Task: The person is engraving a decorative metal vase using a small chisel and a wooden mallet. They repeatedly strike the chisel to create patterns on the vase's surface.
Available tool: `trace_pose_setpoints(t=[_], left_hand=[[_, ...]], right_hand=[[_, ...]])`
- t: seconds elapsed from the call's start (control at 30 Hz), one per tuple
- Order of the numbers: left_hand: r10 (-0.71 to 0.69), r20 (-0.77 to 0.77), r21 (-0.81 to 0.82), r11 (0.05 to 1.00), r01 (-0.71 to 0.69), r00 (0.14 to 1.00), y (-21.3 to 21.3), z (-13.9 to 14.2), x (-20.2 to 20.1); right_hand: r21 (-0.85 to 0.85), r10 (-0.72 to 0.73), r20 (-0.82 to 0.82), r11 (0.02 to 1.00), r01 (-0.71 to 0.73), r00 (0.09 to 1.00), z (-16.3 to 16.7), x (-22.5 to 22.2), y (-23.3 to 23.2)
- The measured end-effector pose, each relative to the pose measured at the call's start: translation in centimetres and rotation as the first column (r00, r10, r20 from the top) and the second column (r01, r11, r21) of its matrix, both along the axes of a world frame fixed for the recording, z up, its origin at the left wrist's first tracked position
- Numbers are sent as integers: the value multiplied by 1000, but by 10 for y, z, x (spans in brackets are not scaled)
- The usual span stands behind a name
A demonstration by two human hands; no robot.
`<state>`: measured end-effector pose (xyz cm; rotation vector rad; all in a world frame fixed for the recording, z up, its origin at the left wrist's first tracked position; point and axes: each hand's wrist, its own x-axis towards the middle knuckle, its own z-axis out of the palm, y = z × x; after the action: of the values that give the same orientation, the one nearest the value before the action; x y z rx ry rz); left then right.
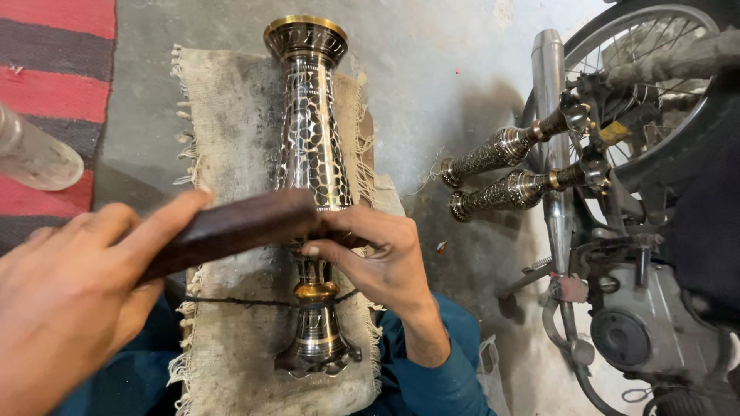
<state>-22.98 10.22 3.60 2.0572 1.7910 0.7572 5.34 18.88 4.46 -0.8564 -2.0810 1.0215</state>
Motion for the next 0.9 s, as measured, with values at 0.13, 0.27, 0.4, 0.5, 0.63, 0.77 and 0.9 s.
trace_pose_setpoints(t=[0.13,0.27,0.4,0.5,0.63,0.77,0.9], left_hand=[[108,-151,-96,988,-123,983,-4,2,1],[66,-310,-56,995,-87,949,-4,4,-2],[100,-197,-127,984,-127,975,-1,7,-4],[76,-285,-162,979,-127,955,-1,8,-2],[108,-128,-84,989,-119,986,-2,11,-3],[43,-293,-67,996,-65,955,-1,13,-5],[24,-88,47,999,-20,996,0,15,-5]], right_hand=[[17,-55,37,998,54,998,0,-1,-3],[17,-44,0,999,43,999,0,-1,-3],[10,-31,-10,999,31,999,0,1,-1],[-58,-26,-62,998,22,998,-3,1,-2],[-69,-17,-95,998,11,995,-8,3,0],[-93,-14,-136,996,1,991,-12,6,-1],[-179,1,-207,983,-39,978,-15,5,0]])
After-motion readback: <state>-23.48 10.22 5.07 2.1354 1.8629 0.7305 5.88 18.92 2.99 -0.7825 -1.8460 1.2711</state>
